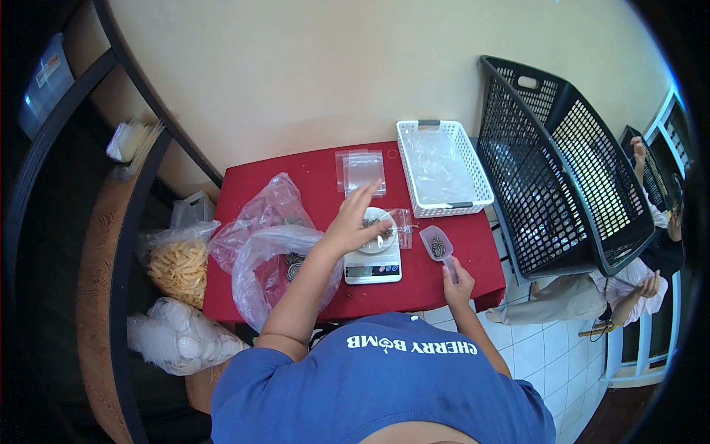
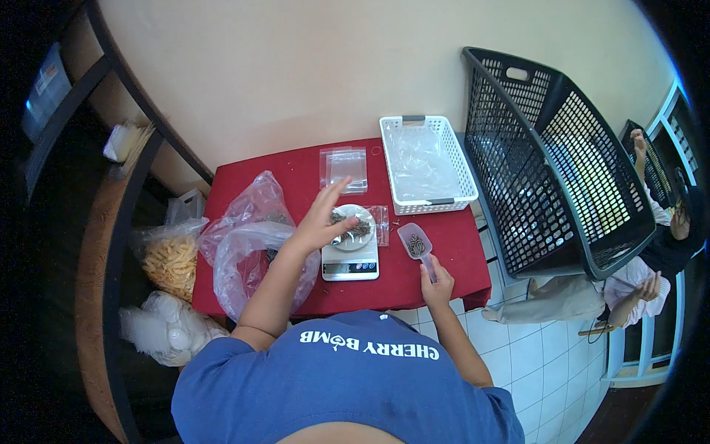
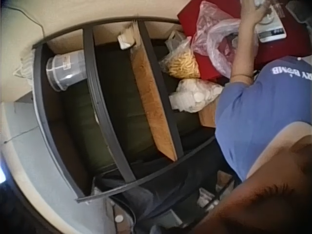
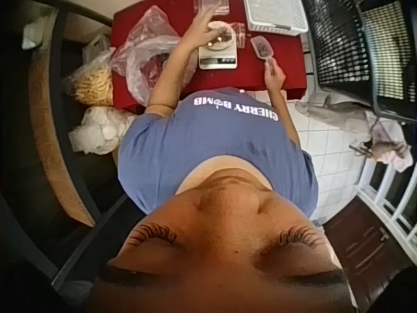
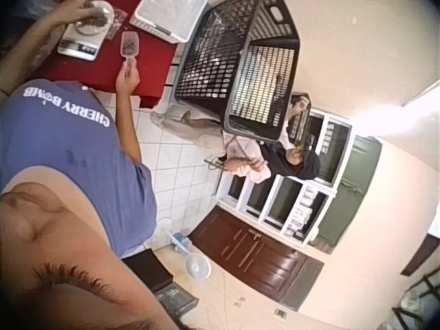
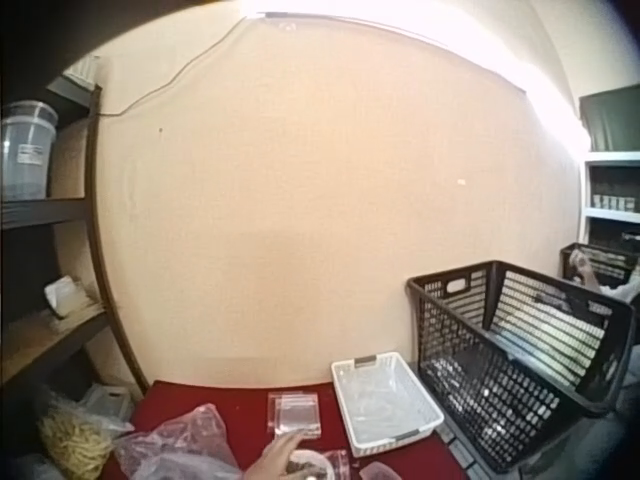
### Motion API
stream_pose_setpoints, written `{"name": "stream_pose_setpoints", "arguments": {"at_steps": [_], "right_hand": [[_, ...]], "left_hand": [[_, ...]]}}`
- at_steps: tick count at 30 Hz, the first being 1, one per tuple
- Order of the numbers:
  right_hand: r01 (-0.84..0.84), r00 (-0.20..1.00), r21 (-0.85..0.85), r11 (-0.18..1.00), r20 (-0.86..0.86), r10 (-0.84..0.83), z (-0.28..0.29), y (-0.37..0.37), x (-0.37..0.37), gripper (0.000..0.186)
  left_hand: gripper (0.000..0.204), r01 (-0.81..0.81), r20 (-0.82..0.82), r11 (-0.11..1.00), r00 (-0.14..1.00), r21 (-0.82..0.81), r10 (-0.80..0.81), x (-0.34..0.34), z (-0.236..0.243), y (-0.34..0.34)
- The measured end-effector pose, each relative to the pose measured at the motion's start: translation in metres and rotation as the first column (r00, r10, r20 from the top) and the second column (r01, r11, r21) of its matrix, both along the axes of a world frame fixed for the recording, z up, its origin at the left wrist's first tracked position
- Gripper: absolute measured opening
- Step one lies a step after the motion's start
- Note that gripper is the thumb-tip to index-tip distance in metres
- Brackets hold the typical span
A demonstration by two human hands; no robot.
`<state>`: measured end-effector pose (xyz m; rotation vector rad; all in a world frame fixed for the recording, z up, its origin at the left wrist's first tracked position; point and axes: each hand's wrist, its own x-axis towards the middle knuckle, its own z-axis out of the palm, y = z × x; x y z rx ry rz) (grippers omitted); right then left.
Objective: Using a scoop to measure dried goods from a large bag, weighing them on a scale, and placing them into individual plastic bags.
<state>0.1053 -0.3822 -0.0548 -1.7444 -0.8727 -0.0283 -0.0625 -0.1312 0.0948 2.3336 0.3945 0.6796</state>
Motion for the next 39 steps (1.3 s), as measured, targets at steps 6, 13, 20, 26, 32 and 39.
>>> {"name": "stream_pose_setpoints", "arguments": {"at_steps": [6,13,20,26,32,39], "right_hand": [[0.021,0.998,-0.065,0.998,0.064,-0.017,0.007,0.000,-0.002,0.033],[0.012,0.980,-0.117,0.993,0.198,0.011,0.008,-0.003,-0.004,0.033],[0.077,0.923,-0.174,0.982,0.386,-0.004,0.020,-0.003,-0.008,0.026],[0.154,0.896,-0.235,0.960,0.443,-0.035,0.030,-0.004,-0.008,0.029],[0.168,0.938,-0.310,0.936,0.342,-0.055,0.033,-0.004,-0.010,0.036],[0.222,0.911,-0.281,0.934,0.400,-0.096,0.040,-0.005,-0.016,0.037]], "left_hand": [[0.071,0.014,0.167,0.998,0.986,-0.055,-0.004,-0.022,0.017,0.001],[0.058,-0.047,0.140,0.999,0.989,-0.018,0.049,-0.035,0.012,-0.007],[0.032,0.005,0.062,0.997,0.998,0.082,-0.011,-0.040,0.018,-0.020],[0.019,0.126,-0.614,0.979,0.789,0.161,-0.001,-0.046,0.005,-0.064],[0.014,0.155,-0.838,0.944,0.517,0.291,0.174,-0.066,-0.036,-0.094],[0.013,0.087,-0.710,0.942,0.680,0.325,0.182,-0.084,-0.074,-0.096]]}}
